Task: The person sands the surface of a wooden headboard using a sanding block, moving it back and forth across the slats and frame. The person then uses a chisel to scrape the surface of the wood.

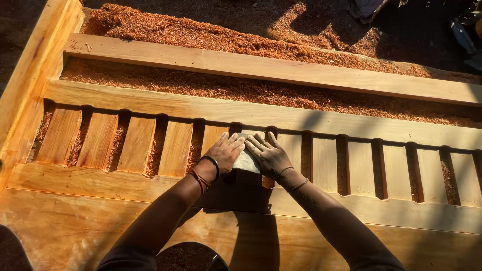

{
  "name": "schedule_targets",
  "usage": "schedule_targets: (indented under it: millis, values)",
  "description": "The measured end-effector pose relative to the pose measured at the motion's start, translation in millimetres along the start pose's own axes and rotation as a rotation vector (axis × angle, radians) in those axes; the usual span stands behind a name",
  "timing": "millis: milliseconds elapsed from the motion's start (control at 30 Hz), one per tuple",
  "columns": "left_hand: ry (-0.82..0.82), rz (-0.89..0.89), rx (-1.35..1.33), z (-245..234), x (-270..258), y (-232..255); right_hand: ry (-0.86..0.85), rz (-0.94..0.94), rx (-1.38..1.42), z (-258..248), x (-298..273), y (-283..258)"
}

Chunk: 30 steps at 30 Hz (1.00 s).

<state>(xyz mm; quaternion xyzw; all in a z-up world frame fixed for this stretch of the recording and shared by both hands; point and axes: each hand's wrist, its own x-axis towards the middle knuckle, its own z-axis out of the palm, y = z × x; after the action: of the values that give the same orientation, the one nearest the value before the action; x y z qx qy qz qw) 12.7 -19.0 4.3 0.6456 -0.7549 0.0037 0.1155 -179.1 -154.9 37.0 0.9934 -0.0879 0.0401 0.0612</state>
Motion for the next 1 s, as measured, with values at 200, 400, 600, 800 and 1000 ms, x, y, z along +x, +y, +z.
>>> schedule_targets:
  millis: [200, 400, 600, 800, 1000]
  values:
    - [-0.008, 0.015, 0.050, -9, -3, 6, -0.022, 0.098, 0.134, -14, -4, -9]
    - [0.056, 0.030, -0.084, 19, -71, 60, -0.017, 0.017, 0.308, -11, -62, -46]
    - [-0.085, -0.061, 0.040, 8, 15, -10, -0.081, 0.101, 0.101, -14, 17, 4]
    - [-0.044, -0.040, 0.027, 7, -33, 34, -0.035, 0.039, 0.048, 2, -28, -27]
    - [-0.058, -0.081, -0.060, 4, -42, 46, -0.029, -0.002, 0.250, -12, -34, -28]
